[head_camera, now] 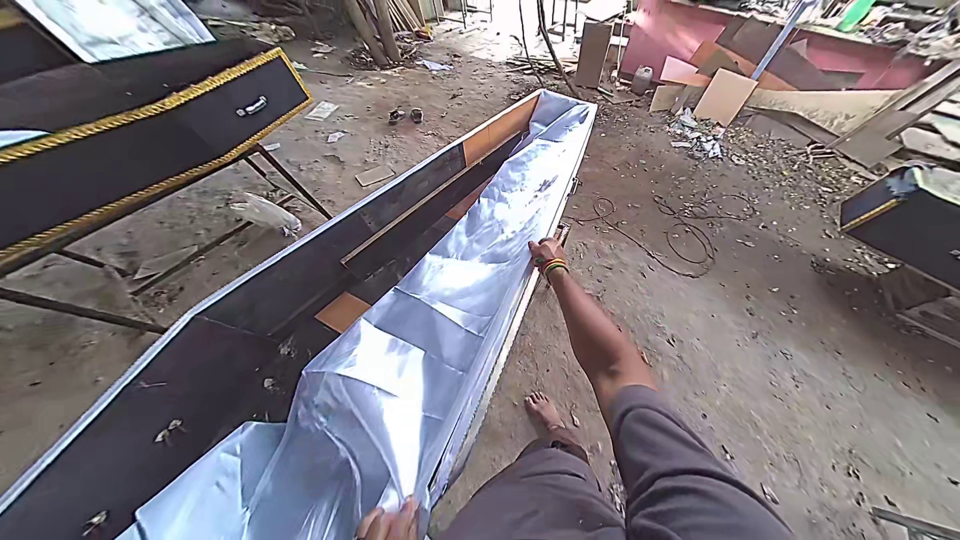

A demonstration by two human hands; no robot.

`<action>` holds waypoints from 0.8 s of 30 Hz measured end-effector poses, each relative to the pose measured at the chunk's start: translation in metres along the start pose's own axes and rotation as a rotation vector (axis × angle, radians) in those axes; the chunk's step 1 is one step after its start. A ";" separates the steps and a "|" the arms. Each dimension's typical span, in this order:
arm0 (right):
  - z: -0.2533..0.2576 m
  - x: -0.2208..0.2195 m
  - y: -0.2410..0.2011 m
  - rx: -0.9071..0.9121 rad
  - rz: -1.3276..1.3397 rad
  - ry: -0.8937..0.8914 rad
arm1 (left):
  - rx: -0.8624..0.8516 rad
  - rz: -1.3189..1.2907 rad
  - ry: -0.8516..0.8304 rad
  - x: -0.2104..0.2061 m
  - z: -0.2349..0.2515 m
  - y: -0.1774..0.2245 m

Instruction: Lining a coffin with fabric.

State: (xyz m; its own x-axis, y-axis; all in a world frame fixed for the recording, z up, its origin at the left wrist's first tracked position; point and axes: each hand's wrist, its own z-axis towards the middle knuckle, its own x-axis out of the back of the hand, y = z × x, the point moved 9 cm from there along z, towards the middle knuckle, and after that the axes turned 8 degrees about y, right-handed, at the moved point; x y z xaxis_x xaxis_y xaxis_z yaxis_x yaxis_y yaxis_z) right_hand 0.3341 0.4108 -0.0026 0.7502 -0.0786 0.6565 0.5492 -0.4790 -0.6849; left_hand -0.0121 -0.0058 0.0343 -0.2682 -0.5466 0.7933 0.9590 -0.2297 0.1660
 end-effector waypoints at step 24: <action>-0.269 -0.114 0.064 0.067 0.154 -0.146 | -0.158 0.048 -0.050 -0.001 -0.001 0.019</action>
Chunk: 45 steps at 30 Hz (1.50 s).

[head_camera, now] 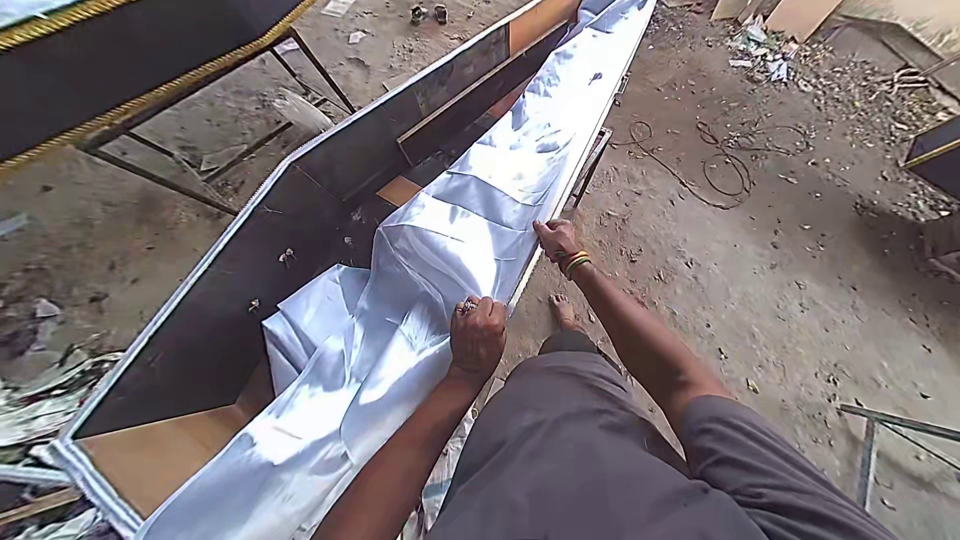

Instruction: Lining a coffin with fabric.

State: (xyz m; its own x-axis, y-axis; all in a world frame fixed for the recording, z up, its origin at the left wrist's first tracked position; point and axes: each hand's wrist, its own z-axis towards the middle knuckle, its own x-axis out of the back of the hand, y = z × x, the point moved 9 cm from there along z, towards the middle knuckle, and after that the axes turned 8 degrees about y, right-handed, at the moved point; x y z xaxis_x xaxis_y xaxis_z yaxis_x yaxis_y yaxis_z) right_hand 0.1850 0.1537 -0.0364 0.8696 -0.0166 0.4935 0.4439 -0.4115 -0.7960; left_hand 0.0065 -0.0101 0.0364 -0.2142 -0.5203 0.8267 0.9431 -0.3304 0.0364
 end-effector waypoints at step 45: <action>-0.159 -0.095 0.003 0.606 0.084 -0.320 | 0.066 -0.243 -0.004 0.033 -0.005 -0.045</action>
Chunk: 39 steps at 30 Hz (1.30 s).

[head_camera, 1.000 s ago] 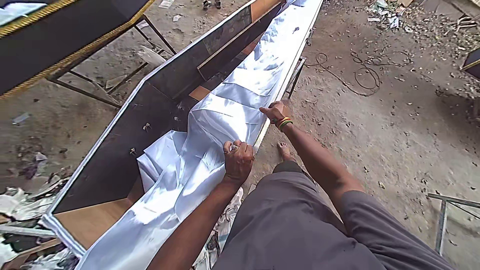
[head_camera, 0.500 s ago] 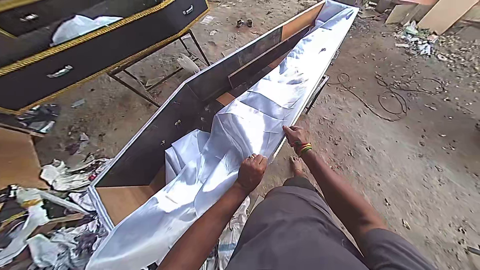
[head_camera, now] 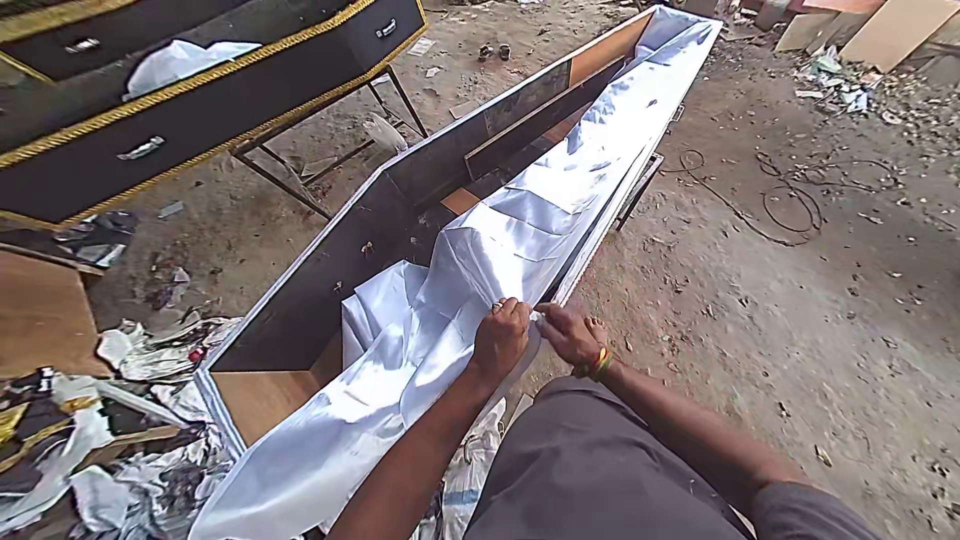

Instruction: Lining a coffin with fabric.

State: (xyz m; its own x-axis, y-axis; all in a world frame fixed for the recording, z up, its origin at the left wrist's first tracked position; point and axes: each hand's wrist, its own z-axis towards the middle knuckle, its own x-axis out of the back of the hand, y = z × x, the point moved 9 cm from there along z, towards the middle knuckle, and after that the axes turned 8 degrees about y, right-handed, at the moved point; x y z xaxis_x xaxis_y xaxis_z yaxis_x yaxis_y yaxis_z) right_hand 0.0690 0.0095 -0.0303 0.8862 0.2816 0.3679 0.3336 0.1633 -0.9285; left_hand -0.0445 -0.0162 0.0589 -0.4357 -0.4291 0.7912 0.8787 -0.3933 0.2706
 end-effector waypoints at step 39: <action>0.023 0.141 -0.005 -0.297 0.059 0.355 | -0.082 0.014 -0.099 -0.039 -0.026 0.024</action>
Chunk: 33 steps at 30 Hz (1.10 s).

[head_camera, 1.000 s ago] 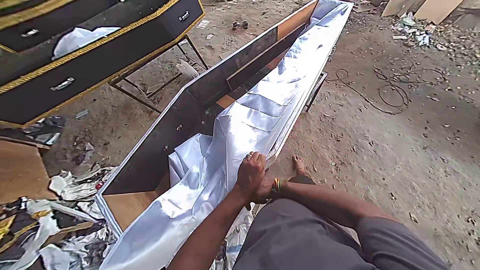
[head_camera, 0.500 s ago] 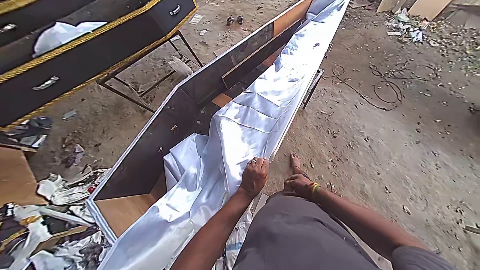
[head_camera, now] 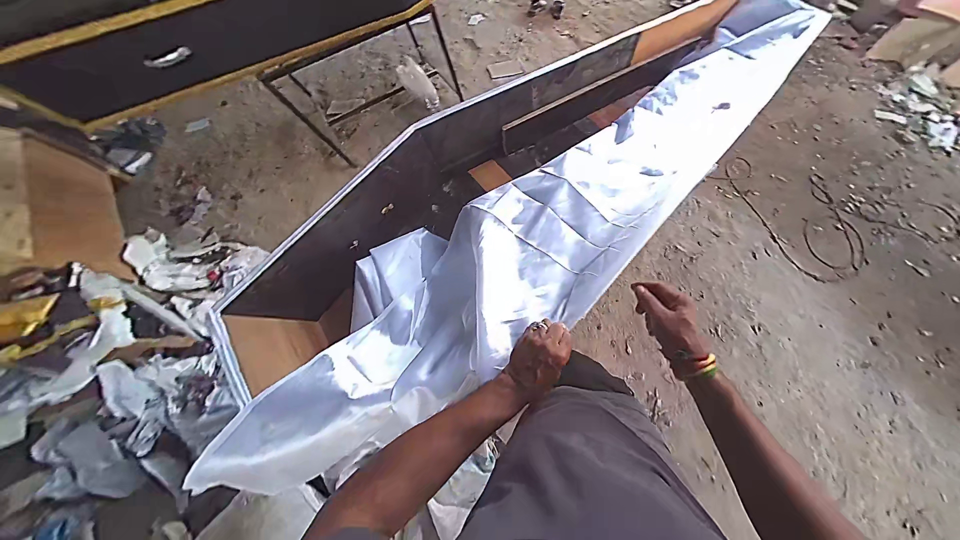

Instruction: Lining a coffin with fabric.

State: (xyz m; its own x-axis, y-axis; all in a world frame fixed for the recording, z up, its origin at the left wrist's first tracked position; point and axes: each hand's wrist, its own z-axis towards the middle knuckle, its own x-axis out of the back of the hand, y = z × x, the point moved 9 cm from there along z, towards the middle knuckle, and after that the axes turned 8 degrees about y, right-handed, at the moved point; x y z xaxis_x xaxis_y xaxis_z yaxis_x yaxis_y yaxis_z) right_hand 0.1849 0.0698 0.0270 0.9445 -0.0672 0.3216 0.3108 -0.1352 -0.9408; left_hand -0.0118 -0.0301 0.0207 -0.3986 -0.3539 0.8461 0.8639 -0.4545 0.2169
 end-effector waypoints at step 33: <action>0.055 -0.276 -0.033 0.450 -1.289 -1.017 | 0.049 -0.315 -0.052 0.002 0.006 -0.020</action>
State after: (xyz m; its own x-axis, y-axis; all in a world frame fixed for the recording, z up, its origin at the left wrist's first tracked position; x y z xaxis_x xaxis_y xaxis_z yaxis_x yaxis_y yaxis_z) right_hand -0.0804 0.1474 -0.0371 -0.2988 0.4910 0.8183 0.7076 0.6893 -0.1553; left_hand -0.0283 -0.0166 0.0206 -0.6335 -0.1590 0.7572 0.7149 -0.4945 0.4943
